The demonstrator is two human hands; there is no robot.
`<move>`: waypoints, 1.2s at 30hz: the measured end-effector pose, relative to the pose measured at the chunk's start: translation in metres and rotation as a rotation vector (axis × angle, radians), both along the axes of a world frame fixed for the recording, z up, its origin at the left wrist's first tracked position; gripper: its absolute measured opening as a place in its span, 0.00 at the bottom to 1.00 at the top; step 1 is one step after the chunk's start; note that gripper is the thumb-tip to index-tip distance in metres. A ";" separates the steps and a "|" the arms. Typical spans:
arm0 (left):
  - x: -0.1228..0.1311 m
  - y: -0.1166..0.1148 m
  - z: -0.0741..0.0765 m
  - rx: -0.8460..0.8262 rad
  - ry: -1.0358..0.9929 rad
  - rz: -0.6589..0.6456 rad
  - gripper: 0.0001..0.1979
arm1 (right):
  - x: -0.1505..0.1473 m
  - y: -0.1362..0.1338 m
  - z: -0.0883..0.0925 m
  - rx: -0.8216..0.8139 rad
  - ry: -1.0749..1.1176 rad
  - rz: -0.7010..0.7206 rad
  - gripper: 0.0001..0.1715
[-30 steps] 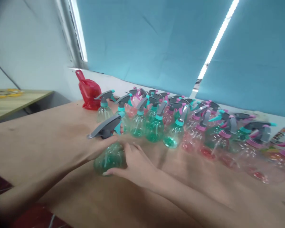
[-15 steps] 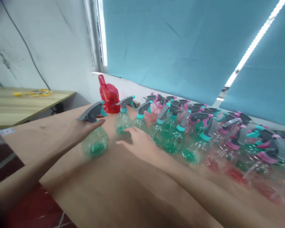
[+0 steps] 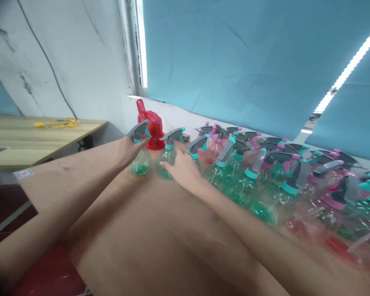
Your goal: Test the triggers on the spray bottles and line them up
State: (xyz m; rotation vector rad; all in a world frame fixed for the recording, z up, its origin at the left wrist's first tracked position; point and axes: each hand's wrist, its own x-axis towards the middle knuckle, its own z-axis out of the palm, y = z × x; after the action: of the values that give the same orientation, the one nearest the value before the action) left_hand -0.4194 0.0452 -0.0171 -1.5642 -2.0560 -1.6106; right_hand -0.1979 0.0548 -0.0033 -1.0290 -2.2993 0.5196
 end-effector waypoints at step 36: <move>0.007 0.008 0.011 -0.152 0.018 -0.065 0.23 | -0.045 0.023 0.011 -0.507 -0.047 0.031 0.19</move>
State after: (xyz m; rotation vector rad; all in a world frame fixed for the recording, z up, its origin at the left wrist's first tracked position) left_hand -0.4124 0.0532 -0.0061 -1.7035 -2.1861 -1.4851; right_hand -0.2430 0.0780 0.0075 -1.2427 -2.2777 1.1427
